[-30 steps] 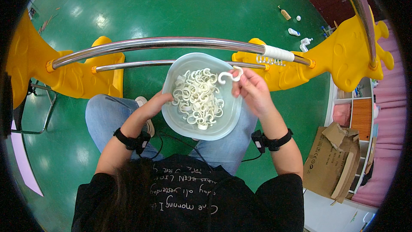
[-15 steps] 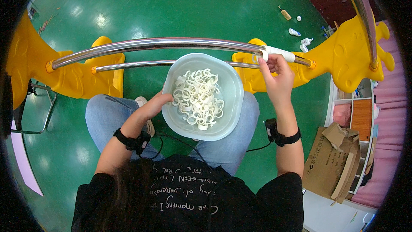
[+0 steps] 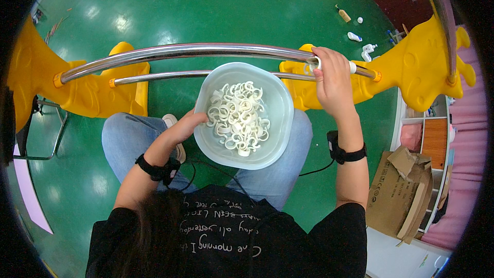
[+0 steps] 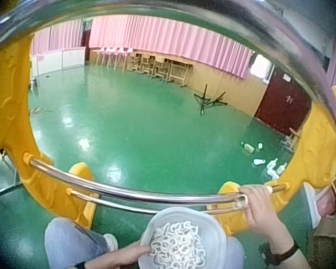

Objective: The person assembles a yellow and silver plastic rack by hand, picking up plastic rings from a basin and sliding them onto the horizontal metal bars.

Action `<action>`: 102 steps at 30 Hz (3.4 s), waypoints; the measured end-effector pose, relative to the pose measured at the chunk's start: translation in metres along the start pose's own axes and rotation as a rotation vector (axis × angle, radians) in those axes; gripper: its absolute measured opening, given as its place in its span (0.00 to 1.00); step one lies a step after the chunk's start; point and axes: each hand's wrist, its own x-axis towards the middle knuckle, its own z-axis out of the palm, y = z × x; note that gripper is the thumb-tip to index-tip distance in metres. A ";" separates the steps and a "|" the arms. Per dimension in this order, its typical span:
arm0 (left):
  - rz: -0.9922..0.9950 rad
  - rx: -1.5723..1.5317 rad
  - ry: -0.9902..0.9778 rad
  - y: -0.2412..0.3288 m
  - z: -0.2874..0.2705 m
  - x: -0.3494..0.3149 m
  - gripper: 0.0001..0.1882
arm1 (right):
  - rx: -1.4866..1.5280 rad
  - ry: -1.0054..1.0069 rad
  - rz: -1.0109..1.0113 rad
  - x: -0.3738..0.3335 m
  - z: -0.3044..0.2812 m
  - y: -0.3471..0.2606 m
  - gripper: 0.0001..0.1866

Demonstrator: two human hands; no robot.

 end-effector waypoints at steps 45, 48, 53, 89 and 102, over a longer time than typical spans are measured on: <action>0.003 0.046 -0.047 -0.011 -0.007 0.005 0.40 | 0.053 0.016 -0.034 -0.001 0.017 -0.067 0.14; 0.031 0.052 -0.020 -0.008 -0.007 0.003 0.40 | 0.110 -0.268 -0.071 -0.005 0.035 -0.076 0.14; 0.072 0.117 -0.020 -0.005 -0.005 0.000 0.43 | 0.284 -0.685 0.016 -0.026 0.076 -0.073 0.18; 0.100 0.105 -0.034 0.009 -0.002 -0.005 0.43 | 0.213 0.046 0.195 0.009 -0.012 -0.028 0.16; 0.087 0.061 -0.058 0.007 -0.007 -0.024 0.43 | 0.180 -0.068 0.045 0.009 -0.004 -0.030 0.16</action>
